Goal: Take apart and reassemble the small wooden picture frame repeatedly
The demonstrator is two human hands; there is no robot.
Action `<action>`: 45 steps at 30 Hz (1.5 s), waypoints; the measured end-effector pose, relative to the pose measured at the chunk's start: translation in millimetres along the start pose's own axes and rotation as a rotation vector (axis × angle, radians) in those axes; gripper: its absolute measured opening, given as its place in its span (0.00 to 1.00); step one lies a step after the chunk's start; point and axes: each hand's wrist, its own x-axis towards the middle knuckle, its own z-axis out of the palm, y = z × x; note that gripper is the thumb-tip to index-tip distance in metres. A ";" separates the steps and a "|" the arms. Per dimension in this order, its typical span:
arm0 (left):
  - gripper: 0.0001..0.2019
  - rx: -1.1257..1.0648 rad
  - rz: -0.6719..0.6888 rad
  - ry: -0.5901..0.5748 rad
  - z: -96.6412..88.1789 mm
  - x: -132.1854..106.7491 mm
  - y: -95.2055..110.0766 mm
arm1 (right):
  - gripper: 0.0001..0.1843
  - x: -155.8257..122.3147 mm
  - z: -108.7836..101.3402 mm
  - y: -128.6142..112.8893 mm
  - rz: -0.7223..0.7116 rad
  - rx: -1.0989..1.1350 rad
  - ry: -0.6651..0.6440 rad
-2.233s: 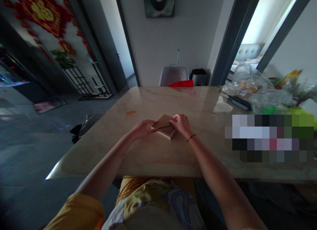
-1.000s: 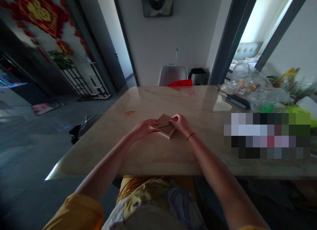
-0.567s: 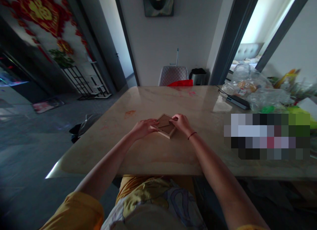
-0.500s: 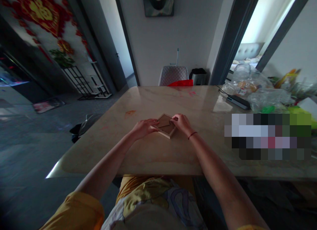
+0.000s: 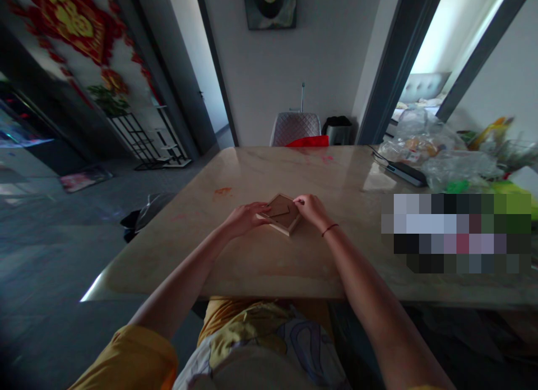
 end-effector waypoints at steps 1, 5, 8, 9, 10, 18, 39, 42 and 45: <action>0.23 -0.009 0.003 0.003 0.9 0.2 -1.0 | 0.11 -0.1 0.1 0.1 0.006 0.004 0.002; 0.25 -0.063 0.014 0.011 4.2 1.3 -5.1 | 0.11 -1.3 0.6 -1.4 0.039 0.013 0.020; 0.27 -0.095 0.034 0.031 6.3 2.3 -8.4 | 0.12 -2.9 0.1 -3.9 0.053 0.008 0.035; 0.27 -0.100 0.045 0.036 6.8 2.6 -9.4 | 0.12 -3.2 0.0 -4.4 0.057 0.007 0.038; 0.27 -0.100 0.055 0.037 7.3 2.9 -10.2 | 0.12 -3.4 0.0 -4.5 0.059 0.007 0.040; 0.28 -0.045 0.069 0.019 4.0 2.6 -6.5 | 0.14 0.8 5.2 4.9 0.062 0.101 0.134; 0.25 0.088 0.244 0.057 10.6 2.5 14.5 | 0.22 -3.9 -0.3 -1.8 0.234 -0.146 0.043; 0.24 0.098 0.277 0.005 10.9 1.6 16.4 | 0.24 -4.6 -0.2 -4.6 0.231 -0.132 0.021; 0.21 0.057 0.291 -0.032 6.5 -0.5 18.9 | 0.23 -3.4 -0.8 -2.8 0.261 -0.088 0.020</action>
